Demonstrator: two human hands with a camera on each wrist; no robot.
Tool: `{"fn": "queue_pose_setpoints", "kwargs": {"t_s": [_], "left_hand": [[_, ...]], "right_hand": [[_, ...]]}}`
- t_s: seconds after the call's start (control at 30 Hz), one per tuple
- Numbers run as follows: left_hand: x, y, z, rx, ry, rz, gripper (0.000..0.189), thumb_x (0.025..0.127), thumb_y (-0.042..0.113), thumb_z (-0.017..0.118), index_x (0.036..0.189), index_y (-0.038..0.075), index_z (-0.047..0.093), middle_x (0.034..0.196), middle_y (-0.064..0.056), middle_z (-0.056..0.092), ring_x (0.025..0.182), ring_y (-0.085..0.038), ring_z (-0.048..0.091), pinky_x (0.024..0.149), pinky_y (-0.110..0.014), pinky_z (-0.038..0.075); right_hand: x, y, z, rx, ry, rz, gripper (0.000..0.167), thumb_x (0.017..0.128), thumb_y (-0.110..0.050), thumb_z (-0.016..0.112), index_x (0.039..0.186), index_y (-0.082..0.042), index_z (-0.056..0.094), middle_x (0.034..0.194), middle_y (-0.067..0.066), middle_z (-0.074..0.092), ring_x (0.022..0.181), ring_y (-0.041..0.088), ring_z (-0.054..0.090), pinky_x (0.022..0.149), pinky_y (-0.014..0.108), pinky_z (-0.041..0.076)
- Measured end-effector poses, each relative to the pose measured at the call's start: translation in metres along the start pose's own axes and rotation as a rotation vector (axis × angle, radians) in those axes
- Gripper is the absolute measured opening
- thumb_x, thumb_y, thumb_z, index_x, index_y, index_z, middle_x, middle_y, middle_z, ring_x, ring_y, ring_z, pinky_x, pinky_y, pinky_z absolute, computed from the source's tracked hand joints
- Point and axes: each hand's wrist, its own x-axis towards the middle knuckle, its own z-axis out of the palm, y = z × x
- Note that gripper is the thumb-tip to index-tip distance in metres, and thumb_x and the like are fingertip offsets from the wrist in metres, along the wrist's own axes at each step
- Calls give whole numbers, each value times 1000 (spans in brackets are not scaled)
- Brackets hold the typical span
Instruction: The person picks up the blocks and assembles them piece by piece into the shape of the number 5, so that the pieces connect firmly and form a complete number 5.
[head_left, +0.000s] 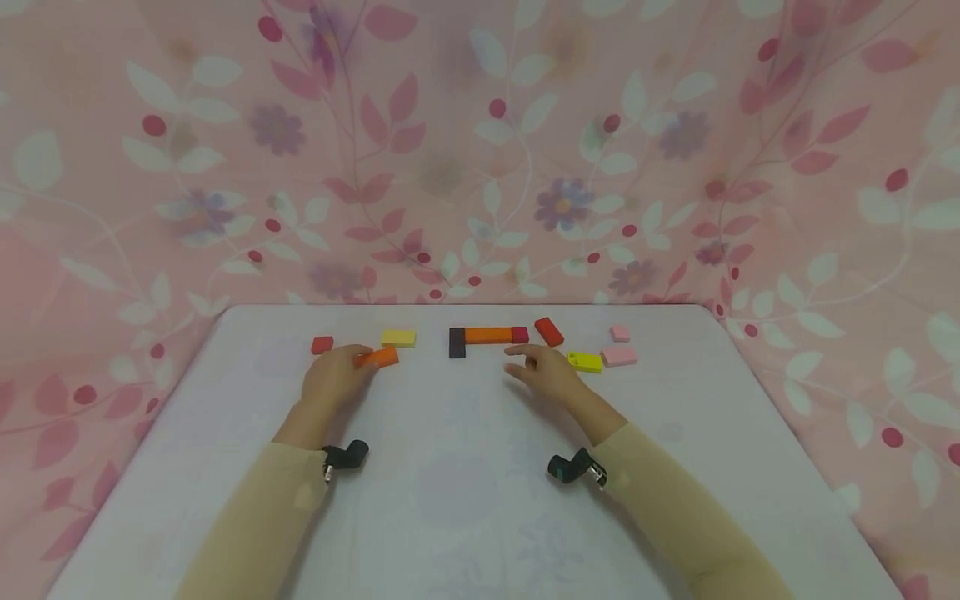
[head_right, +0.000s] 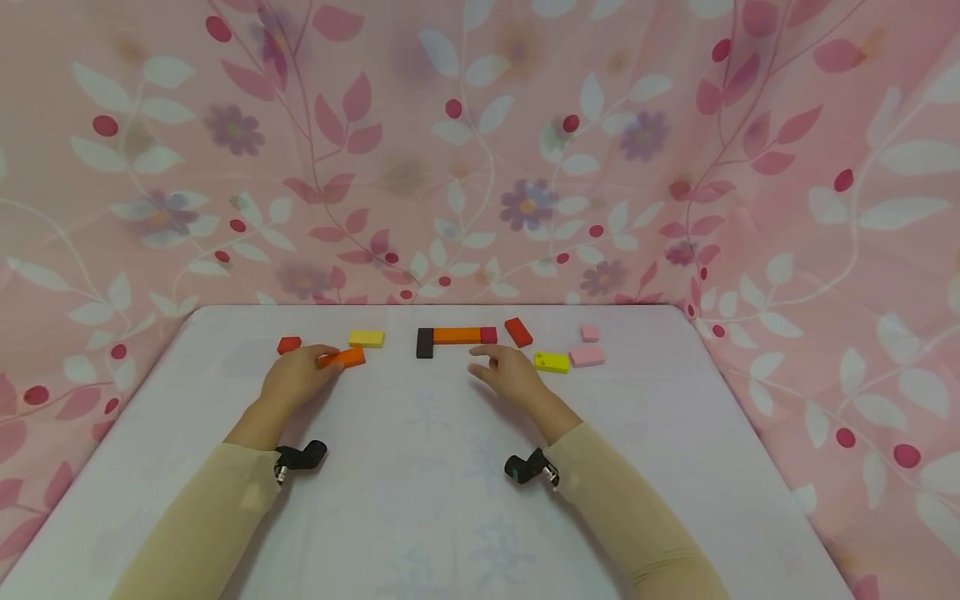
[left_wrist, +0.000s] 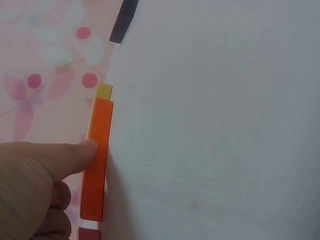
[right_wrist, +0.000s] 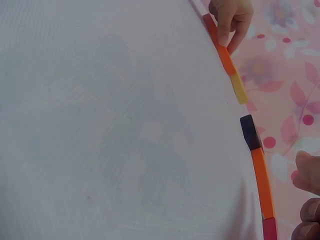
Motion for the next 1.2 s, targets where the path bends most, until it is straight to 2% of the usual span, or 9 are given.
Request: {"fn": "queue_pose_setpoints", "kwargs": {"t_s": [0.2, 0.3, 0.63, 0.97, 1.2], "left_hand": [[-1, 7, 5, -33, -29, -2, 41, 97, 28, 63, 134, 11, 63, 128, -15, 64, 112, -36, 58, 98, -54, 44], [-1, 11, 10, -30, -30, 19, 40, 96, 29, 65, 133, 12, 65, 127, -15, 65, 110, -35, 59, 97, -53, 45], [-5, 30, 24, -39, -60, 43, 39, 95, 32, 68, 129, 16, 68, 122, -11, 67, 110, -33, 58, 98, -52, 45], [-6, 46, 37, -61, -73, 84, 37, 93, 33, 71, 126, 17, 70, 117, -7, 69, 109, -32, 59, 98, -51, 45], [-6, 49, 36, -58, -78, 81, 39, 92, 35, 72, 127, 19, 69, 115, -6, 69, 103, -29, 60, 95, -49, 47]], "right_hand": [[-1, -2, 3, 20, -21, 18, 38, 93, -32, 73, 129, -19, 69, 72, 4, 48, 63, 21, 44, 57, 30, 33], [-1, -5, 5, 35, -36, 36, 38, 93, -33, 73, 129, -20, 69, 72, 5, 49, 63, 21, 45, 56, 29, 34], [3, -13, 16, 41, -58, -30, 36, 93, -32, 73, 126, -18, 71, 72, 4, 48, 68, 21, 46, 59, 30, 35], [3, -18, 21, 60, -78, -4, 38, 92, -35, 74, 127, -20, 71, 76, 5, 53, 73, 22, 50, 61, 29, 39], [5, -18, 23, 61, -87, -9, 38, 92, -35, 73, 127, -21, 71, 76, 5, 54, 73, 21, 50, 61, 29, 40]]}}
